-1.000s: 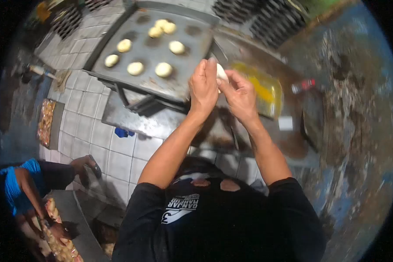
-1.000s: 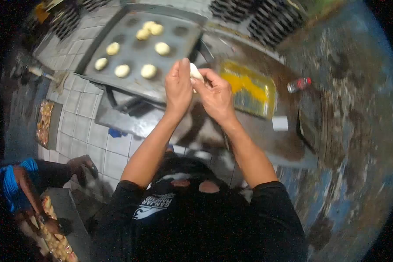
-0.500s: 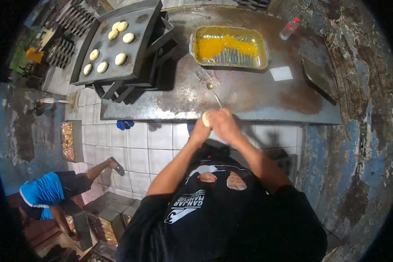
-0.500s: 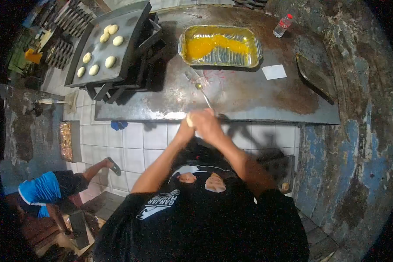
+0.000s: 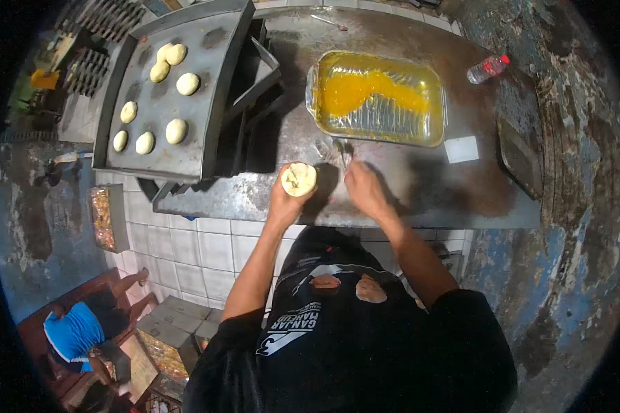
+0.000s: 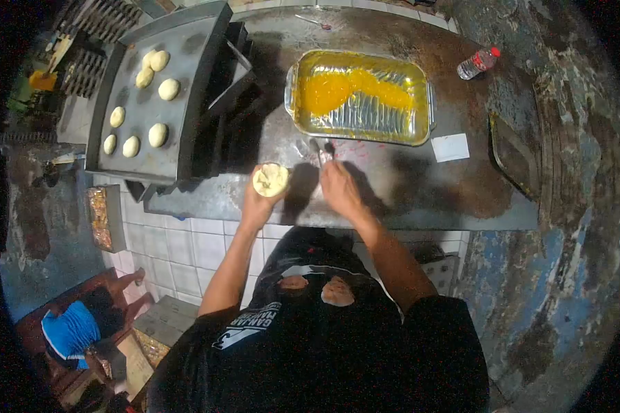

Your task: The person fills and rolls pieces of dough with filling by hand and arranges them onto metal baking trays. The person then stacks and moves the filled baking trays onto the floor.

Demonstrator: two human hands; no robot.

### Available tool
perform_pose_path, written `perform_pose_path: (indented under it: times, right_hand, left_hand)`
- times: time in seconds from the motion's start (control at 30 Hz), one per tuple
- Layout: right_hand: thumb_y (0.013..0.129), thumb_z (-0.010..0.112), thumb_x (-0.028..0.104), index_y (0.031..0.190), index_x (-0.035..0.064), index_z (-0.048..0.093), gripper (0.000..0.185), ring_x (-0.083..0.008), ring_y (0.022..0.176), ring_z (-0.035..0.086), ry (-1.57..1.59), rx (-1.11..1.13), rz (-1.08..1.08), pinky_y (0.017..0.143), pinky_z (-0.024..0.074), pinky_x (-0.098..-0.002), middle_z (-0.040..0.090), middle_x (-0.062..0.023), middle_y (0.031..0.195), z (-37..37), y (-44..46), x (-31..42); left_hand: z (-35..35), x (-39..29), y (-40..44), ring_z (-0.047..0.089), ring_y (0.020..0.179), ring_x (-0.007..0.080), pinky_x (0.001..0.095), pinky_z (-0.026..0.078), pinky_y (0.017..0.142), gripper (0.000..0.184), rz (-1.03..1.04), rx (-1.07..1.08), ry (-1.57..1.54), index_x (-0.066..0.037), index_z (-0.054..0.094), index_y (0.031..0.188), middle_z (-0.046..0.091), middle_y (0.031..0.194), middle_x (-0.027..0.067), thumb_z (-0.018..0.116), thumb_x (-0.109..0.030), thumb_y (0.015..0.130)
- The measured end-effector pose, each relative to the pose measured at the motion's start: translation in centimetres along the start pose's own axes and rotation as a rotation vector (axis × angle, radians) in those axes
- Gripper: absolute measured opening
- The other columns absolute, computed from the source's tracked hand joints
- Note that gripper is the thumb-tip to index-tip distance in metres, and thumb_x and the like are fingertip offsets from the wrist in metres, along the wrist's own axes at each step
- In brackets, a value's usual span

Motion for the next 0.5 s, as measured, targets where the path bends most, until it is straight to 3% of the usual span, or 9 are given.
perform_pose_path:
  times: [0.03,0.07,0.1,0.17,0.2,0.37,0.43,0.47,0.5]
  right_hand:
    - [0.095,0.056,0.015,0.103,0.0006,0.063,0.018,-0.0449,0.093,0.064,0.108,-0.075,0.023,0.083,0.0514,-0.0531,0.065,-0.0286,0.097,-1.9,1.5,0.9]
    - [0.098,0.05,0.01,0.109,-0.0066,0.061,0.023,-0.0365,0.08,0.07,0.039,-0.055,-0.047,0.074,0.0552,-0.0506,0.068,-0.0276,0.091,-4.5,3.6,3.1]
    - [0.098,0.05,0.01,0.109,-0.0066,0.061,0.023,-0.0365,0.08,0.07,0.027,-0.051,-0.038,0.074,0.0552,-0.0506,0.068,-0.0276,0.091,-4.6,5.7,2.6]
    - [0.097,0.05,0.007,0.108,-0.0087,0.062,0.023,-0.0338,0.068,0.071,-0.277,0.013,-0.101,0.065,0.0559,-0.0507,0.069,-0.0237,0.079,-3.7,10.1,1.5]
    - [0.091,0.055,0.011,0.096,-0.0003,0.065,0.016,-0.0444,0.075,0.068,-0.285,-0.007,-0.048,0.066,0.0534,-0.0553,0.068,-0.0245,0.082,-2.8,11.9,0.8]
    - [0.09,0.058,0.014,0.085,0.0005,0.068,0.018,-0.0393,0.073,0.071,-0.417,0.13,0.03,0.066,0.055,-0.0497,0.069,-0.0212,0.077,0.3,16.0,-1.1]
    - [0.09,0.057,0.014,0.08,0.0034,0.07,0.019,-0.0335,0.067,0.07,0.123,0.097,0.073,0.068,0.0568,-0.0447,0.072,-0.0165,0.077,-0.7,16.5,-0.9]
    - [0.088,0.062,0.013,0.083,0.0059,0.069,0.011,-0.0285,0.063,0.067,0.308,0.279,0.217,0.064,0.0534,-0.0397,0.071,-0.0108,0.075,-1.4,16.6,-1.9]
    - [0.088,0.062,0.013,0.083,0.0059,0.069,0.011,-0.0285,0.063,0.067,0.303,0.275,0.216,0.064,0.0534,-0.0397,0.071,-0.0108,0.075,-1.9,16.5,-3.1]
  left_hand:
    - [-0.5,-0.4,1.4,0.065,0.106,0.0139,0.0286,0.051,0.095,0.046,-0.001,0.02,0.076,-0.002,0.058,0.121,0.069,0.111,0.0054,0.078,0.004,0.08]
    - [-0.7,-0.4,2.7,0.067,0.104,0.0135,0.0282,0.052,0.093,0.045,0.016,0.025,0.075,-0.004,0.061,0.12,0.071,0.111,0.0058,0.078,0.003,0.079]
    - [-0.8,-0.6,4.2,0.068,0.101,0.013,0.0278,0.052,0.091,0.043,0.039,0.029,0.074,-0.005,0.064,0.119,0.072,0.111,0.0062,0.078,0.002,0.079]
    - [-0.9,-1.2,7.1,0.069,0.102,0.0155,0.0291,0.053,0.091,0.049,0.078,0.045,0.175,-0.006,0.061,0.125,0.072,0.112,0.008,0.078,0.0,0.08]
    - [-1.0,-1.8,8.2,0.07,0.103,0.0179,0.0304,0.053,0.091,0.055,0.118,0.055,0.29,-0.007,0.058,0.132,0.072,0.114,0.0098,0.078,-0.001,0.081]
    - [-1.6,-3.7,12.1,0.072,0.104,0.0222,0.0355,0.055,0.09,0.067,0.056,-0.114,0.268,-0.009,0.046,0.144,0.073,0.109,0.0136,0.077,-0.007,0.083]
    - [-2.2,-3.2,13.4,0.071,0.104,0.0196,0.0344,0.055,0.09,0.061,-0.043,-0.156,0.224,-0.008,0.051,0.139,0.074,0.108,0.0132,0.076,-0.008,0.084]
    - [-2.4,-1.5,14.2,0.071,0.103,0.0169,0.0329,0.055,0.089,0.054,-0.024,-0.099,0.276,-0.007,0.054,0.134,0.074,0.108,0.0117,0.077,-0.008,0.084]
    - [-2.5,-1.4,14.8,0.071,0.103,0.0169,0.0329,0.055,0.089,0.054,-0.02,-0.097,0.271,-0.007,0.054,0.134,0.074,0.108,0.0117,0.077,-0.008,0.084]
Point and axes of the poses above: each hand's wrist, its own y-axis towards the middle knuckle, its own z-axis out of the palm, x = y × z, the point moved 4 cm from there along y, towards the middle knuckle
